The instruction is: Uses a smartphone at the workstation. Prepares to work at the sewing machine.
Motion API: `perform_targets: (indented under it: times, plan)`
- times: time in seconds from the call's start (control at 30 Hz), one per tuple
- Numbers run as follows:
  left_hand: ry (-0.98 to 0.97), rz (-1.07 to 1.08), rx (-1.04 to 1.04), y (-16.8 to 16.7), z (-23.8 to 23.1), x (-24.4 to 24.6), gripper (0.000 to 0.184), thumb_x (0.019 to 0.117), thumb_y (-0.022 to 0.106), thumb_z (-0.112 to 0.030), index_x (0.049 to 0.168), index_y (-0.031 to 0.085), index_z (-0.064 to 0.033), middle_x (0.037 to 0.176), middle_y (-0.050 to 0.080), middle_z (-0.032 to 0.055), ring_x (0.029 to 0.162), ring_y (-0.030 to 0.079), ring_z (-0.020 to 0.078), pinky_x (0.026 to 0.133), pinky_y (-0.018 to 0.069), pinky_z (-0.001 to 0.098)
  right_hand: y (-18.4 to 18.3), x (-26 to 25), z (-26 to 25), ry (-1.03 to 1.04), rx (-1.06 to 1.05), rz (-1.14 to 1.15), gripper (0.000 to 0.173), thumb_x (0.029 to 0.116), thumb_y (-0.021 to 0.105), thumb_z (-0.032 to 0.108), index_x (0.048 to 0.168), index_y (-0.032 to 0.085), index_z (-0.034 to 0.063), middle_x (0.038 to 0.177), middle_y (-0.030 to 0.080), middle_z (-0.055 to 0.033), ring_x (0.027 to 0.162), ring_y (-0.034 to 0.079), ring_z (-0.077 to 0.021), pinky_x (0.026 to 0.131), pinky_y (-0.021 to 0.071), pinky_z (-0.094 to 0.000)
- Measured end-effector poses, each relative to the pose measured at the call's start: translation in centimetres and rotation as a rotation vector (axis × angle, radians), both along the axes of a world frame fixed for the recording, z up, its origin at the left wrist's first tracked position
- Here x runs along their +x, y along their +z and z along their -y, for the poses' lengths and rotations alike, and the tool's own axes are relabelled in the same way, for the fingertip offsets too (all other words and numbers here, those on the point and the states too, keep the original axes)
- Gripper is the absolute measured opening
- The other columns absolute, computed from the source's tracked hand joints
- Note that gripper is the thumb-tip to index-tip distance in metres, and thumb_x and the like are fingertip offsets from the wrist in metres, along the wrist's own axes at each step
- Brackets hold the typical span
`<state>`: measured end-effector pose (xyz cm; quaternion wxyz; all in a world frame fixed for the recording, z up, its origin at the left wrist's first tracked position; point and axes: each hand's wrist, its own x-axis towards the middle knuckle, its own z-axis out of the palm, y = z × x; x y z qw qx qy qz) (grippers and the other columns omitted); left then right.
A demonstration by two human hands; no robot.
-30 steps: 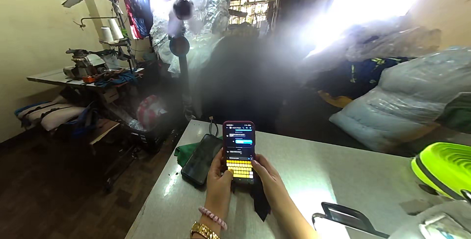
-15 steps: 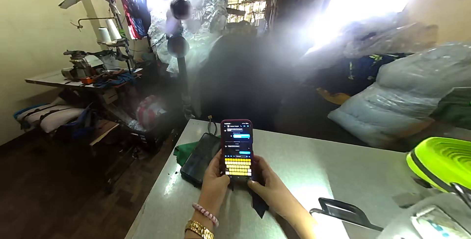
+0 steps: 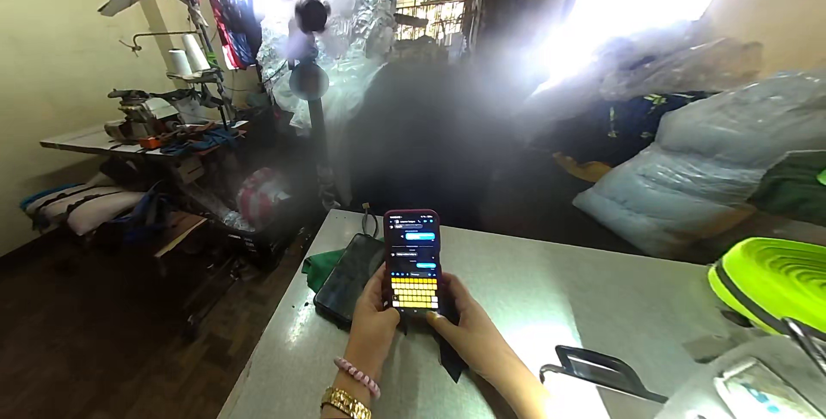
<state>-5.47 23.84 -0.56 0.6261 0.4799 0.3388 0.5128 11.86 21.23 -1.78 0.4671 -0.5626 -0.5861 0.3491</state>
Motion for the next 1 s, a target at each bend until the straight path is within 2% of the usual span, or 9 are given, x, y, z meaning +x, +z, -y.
perform_targets:
  times: [0.17, 0.43, 0.6, 1.0]
  plan:
    - [0.007, -0.018, 0.011, -0.16, -0.04, -0.02, 0.075, 0.0791, 0.048, 0.021, 0.152, 0.035, 0.0064, 0.138, 0.059, 0.0179, 0.118, 0.064, 0.0157, 0.100, 0.0537, 0.0292, -0.25, 0.13, 0.01, 0.020, 0.037, 0.004, 0.065, 0.0823, 0.072, 0.011, 0.142, 0.047, 0.0049, 0.124, 0.067, -0.0050, 0.112, 0.066, -0.0076, 0.097, 0.0552, -0.0259]
    - [0.002, 0.000, 0.003, -0.17, -0.04, 0.01, 0.075, 0.0792, 0.047, 0.022, 0.152, 0.035, 0.0063, 0.138, 0.060, 0.0183, 0.117, 0.065, 0.0171, 0.099, 0.0550, 0.0302, -0.22, -0.15, 0.00, -0.020, 0.009, 0.037, 0.064, 0.0823, 0.070, 0.007, 0.142, 0.048, 0.0062, 0.122, 0.068, -0.0056, 0.109, 0.067, -0.0090, 0.095, 0.0563, -0.0277]
    - [0.006, -0.013, 0.009, -0.19, -0.09, -0.01, 0.076, 0.0785, 0.048, 0.022, 0.152, 0.036, 0.0060, 0.139, 0.059, 0.0178, 0.118, 0.064, 0.0153, 0.099, 0.0538, 0.0284, -0.14, -0.07, 0.01, -0.013, 0.005, 0.049, 0.064, 0.0822, 0.072, 0.013, 0.142, 0.048, 0.0070, 0.122, 0.068, -0.0046, 0.109, 0.067, -0.0087, 0.095, 0.0558, -0.0278]
    - [0.013, 0.011, 0.000, 0.04, 0.02, 0.14, 0.075, 0.0784, 0.048, 0.024, 0.151, 0.036, 0.0075, 0.133, 0.063, 0.0175, 0.112, 0.067, 0.0135, 0.097, 0.0554, 0.0281, -0.39, 0.09, -0.12, 0.002, 0.017, 0.017, 0.064, 0.0806, 0.072, 0.010, 0.140, 0.049, 0.0063, 0.120, 0.069, -0.0035, 0.108, 0.068, -0.0079, 0.094, 0.0565, -0.0270]
